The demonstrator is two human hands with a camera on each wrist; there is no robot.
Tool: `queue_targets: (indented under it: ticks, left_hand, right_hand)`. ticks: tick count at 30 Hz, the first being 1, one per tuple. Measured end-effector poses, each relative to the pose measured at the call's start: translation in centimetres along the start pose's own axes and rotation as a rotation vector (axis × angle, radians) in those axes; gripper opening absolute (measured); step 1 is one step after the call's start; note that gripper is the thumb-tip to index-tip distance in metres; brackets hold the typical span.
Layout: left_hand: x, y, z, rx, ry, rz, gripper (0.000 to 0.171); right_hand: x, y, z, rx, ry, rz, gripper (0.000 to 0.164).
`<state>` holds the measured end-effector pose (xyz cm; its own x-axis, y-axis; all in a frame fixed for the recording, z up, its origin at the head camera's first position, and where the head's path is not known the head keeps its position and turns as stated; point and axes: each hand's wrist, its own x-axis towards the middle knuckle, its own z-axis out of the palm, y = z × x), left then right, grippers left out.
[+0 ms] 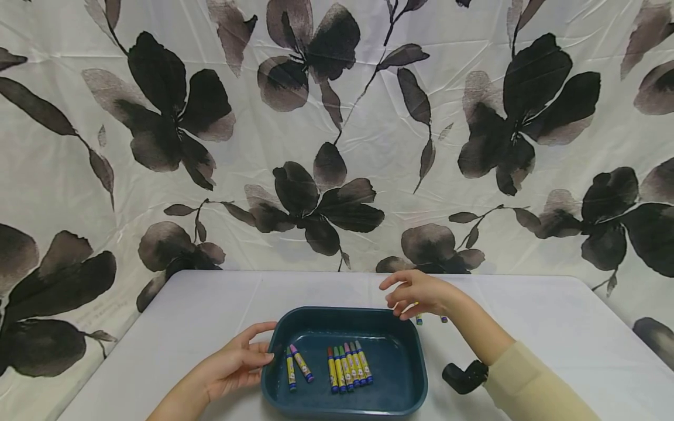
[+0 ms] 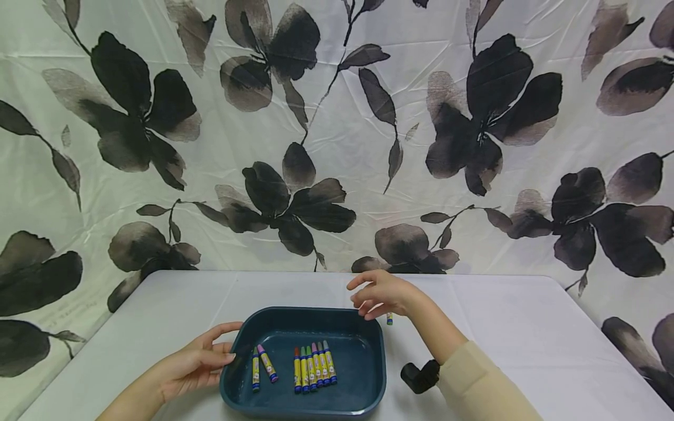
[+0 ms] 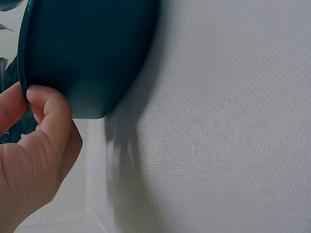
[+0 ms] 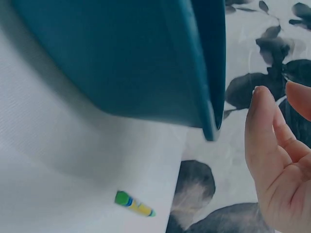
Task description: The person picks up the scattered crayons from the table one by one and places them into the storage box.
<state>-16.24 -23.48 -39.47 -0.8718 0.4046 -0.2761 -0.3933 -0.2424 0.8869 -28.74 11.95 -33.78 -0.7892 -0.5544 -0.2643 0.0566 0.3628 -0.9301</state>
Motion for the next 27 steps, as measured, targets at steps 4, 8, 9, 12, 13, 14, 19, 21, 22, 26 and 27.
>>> queue_targets:
  ticks: [4, 8, 9, 12, 13, 14, 19, 21, 22, 26, 27]
  left_hand:
    - [0.0, -0.1, -0.1, -0.001, -0.009, -0.001, 0.068]
    - [0.0, -0.1, -0.2, -0.002, -0.011, -0.002, 0.068]
    - [0.0, -0.1, -0.2, -0.003, -0.011, -0.002, 0.068]
    - [0.0, -0.1, -0.2, -0.006, -0.013, 0.000, 0.068]
    - [0.0, -0.1, -0.2, -0.006, -0.014, 0.001, 0.068]
    - [0.0, -0.1, -0.2, -0.008, -0.015, 0.002, 0.067]
    - [-0.1, 0.0, -0.1, -0.010, -0.018, 0.005, 0.066]
    - [-0.1, 0.0, -0.1, -0.009, -0.017, 0.008, 0.066]
    - [-0.1, 0.0, 0.0, -0.009, -0.016, 0.010, 0.065]
    - [0.0, -0.1, -0.1, -0.006, -0.012, 0.011, 0.065]
    - [0.0, -0.1, -0.1, -0.005, -0.011, 0.010, 0.066]
  right_hand:
    - [-0.2, 0.7, -0.6, 0.012, 0.021, 0.006, 0.037]
    - [-0.4, 1.5, -1.5, 0.023, 0.045, 0.008, 0.039]
    - [-0.5, 1.7, -1.7, 0.025, 0.051, 0.009, 0.040]
    - [-0.7, 2.2, -2.4, 0.029, 0.071, 0.017, 0.043]
    - [-0.8, 2.4, -2.7, 0.033, 0.076, 0.021, 0.043]
    - [-0.9, 2.5, -2.9, 0.033, 0.078, 0.022, 0.045]
    - [-1.1, 3.2, -3.8, 0.039, 0.115, 0.042, 0.048]
    - [-1.2, 3.5, -4.1, 0.032, 0.139, 0.055, 0.049]
    - [-1.2, 3.7, -4.2, 0.030, 0.157, 0.067, 0.049]
    - [-1.2, 4.5, -4.7, 0.013, 0.217, 0.109, 0.050]
    - [-1.2, 4.7, -4.8, 0.013, 0.235, 0.121, 0.049]
